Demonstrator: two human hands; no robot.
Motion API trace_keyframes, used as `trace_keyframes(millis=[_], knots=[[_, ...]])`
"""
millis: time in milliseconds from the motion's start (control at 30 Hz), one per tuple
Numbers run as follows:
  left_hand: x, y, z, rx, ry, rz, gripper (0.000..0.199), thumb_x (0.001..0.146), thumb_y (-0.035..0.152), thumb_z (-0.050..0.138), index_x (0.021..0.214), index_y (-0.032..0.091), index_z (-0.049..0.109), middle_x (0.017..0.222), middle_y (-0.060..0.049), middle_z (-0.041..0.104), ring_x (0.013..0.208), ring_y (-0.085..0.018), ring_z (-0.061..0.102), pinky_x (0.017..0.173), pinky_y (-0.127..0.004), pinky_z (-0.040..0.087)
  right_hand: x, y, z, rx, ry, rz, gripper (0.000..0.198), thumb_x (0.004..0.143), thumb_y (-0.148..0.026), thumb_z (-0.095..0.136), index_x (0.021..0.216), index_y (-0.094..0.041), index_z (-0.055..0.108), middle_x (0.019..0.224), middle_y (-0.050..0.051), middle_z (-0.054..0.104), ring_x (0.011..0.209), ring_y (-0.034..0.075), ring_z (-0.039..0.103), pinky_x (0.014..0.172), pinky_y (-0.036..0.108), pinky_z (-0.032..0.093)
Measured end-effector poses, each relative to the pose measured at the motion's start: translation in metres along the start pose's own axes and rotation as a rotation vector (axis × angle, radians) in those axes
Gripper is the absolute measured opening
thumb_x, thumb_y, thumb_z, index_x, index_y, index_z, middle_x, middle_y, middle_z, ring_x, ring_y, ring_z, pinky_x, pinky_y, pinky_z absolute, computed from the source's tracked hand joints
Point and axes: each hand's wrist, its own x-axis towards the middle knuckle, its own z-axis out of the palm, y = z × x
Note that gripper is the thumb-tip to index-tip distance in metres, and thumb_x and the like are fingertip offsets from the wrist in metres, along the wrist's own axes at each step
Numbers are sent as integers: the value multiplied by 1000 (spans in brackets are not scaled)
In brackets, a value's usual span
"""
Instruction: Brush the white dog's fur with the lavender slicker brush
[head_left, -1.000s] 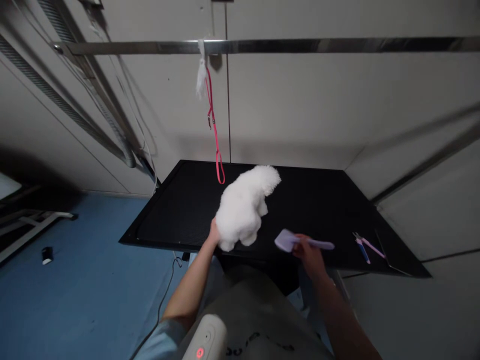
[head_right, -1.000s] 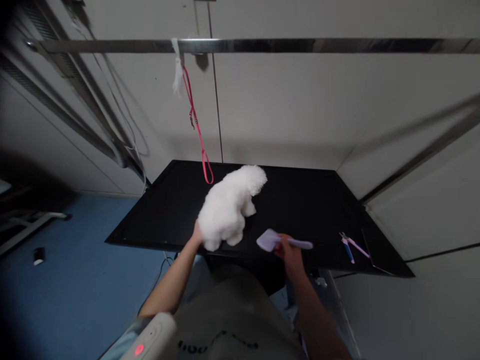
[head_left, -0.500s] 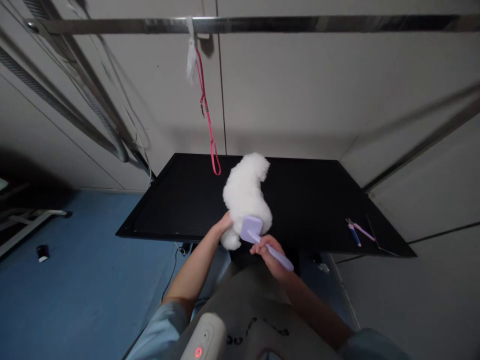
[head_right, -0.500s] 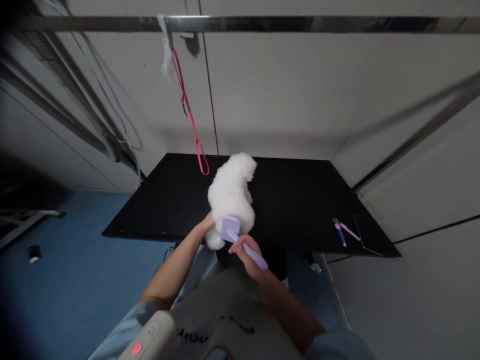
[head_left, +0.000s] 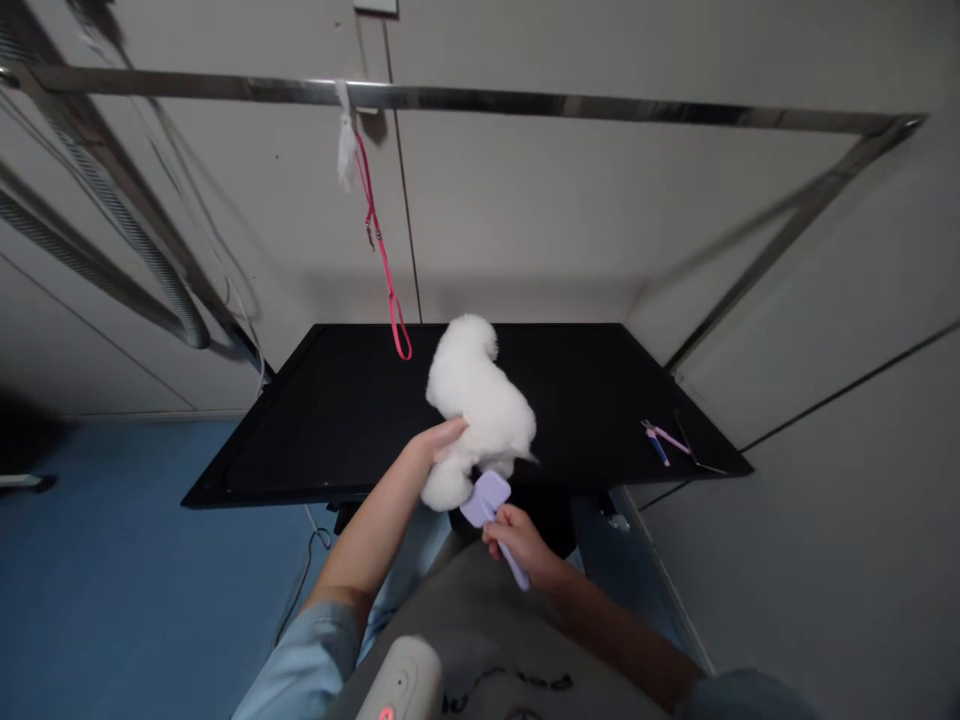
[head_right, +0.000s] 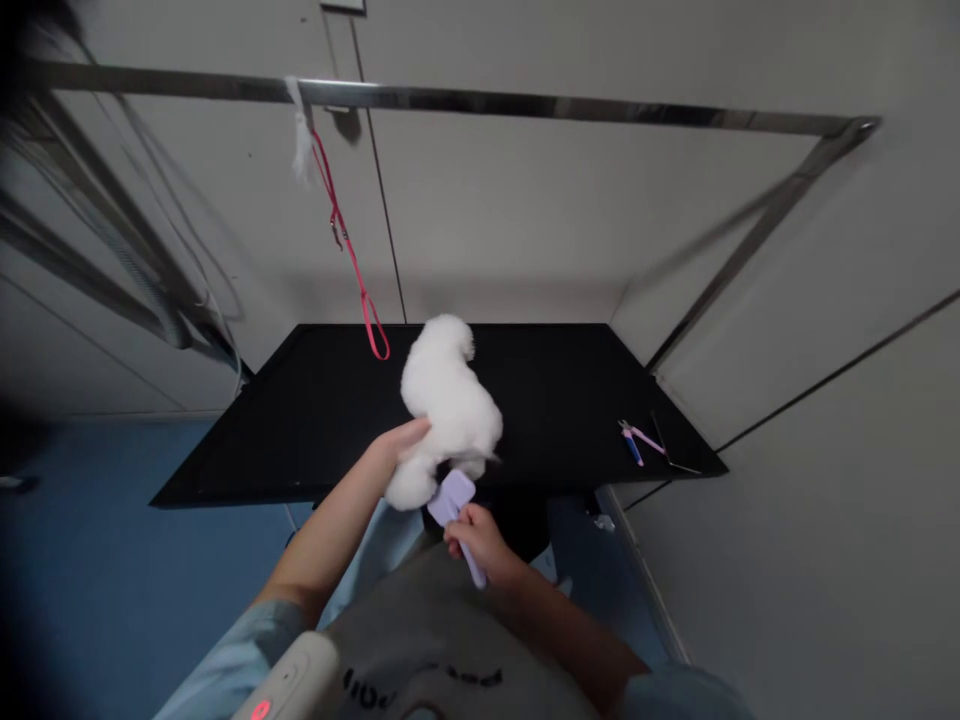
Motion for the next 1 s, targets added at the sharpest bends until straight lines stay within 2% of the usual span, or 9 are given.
trace_keyframes(millis=[100, 167, 300, 400, 467, 567, 667, 833, 1000], knots=[[-1, 9, 1, 55, -32, -106, 24, 82, 31, 59, 87, 9, 67, 53, -5, 62, 40, -15, 50, 39, -24, 39, 19, 7, 5, 152, 212, -120, 41, 58, -32, 72, 60, -22, 33, 69, 1, 70, 45, 9, 53, 44, 20, 36], [-5, 13, 5, 71, -50, -154, 27, 81, 35, 58, 83, 10, 67, 50, -4, 60, 35, -14, 46, 35, -24, 36, 19, 22, 7, 251, 294, -112, 43, 57, -35, 74, 62, -22, 34, 75, 3, 71, 49, 9, 56, 45, 19, 37], [-24, 20, 24, 104, -77, -264, 26, 78, 37, 57, 69, 13, 61, 40, -2, 51, 30, -14, 41, 32, -24, 34, 13, 39, 14, 333, 217, 3, 39, 60, -39, 74, 71, -22, 42, 78, 3, 72, 44, 7, 50, 40, 18, 32], [-44, 26, 41, 130, -25, -283, 26, 78, 36, 56, 61, 15, 55, 36, -1, 48, 29, -14, 42, 31, -23, 35, 20, 31, 20, 428, 252, -123, 38, 62, -40, 75, 81, -24, 46, 78, -1, 70, 45, 8, 51, 42, 19, 35], [-53, 29, 49, 121, -10, -267, 25, 77, 35, 57, 62, 15, 55, 37, 0, 48, 28, -14, 42, 30, -22, 35, 24, 30, 26, 494, 309, -153, 38, 63, -40, 75, 83, -24, 46, 64, -6, 62, 43, 7, 48, 41, 18, 33], [-57, 33, 54, 104, -56, -293, 23, 76, 35, 56, 68, 14, 59, 38, 1, 48, 27, -14, 43, 28, -23, 33, 21, 41, 32, 525, 268, -22, 36, 66, -43, 74, 83, -23, 48, 51, -11, 47, 36, 5, 36, 36, 17, 24], [-56, 35, 57, 129, -73, -327, 19, 74, 30, 55, 69, 13, 61, 36, 1, 47, 27, -14, 42, 27, -22, 30, 18, 45, 32, 481, 179, 53, 38, 69, -49, 71, 87, -22, 52, 51, -11, 45, 35, 5, 33, 35, 18, 22], [-60, 34, 62, 126, -90, -227, 15, 73, 25, 56, 69, 12, 61, 37, 1, 47, 28, -12, 41, 29, -21, 29, 36, 20, 23, 333, 366, -179, 33, 78, -52, 63, 86, -23, 50, 51, -10, 44, 39, 6, 36, 38, 18, 26], [-66, 33, 63, 162, -135, -216, 20, 77, 27, 54, 74, 11, 64, 37, 1, 46, 29, -12, 36, 31, -24, 25, 23, 44, 31, 311, 374, -87, 32, 79, -51, 62, 75, -23, 45, 47, -9, 41, 37, 7, 33, 38, 21, 24]])
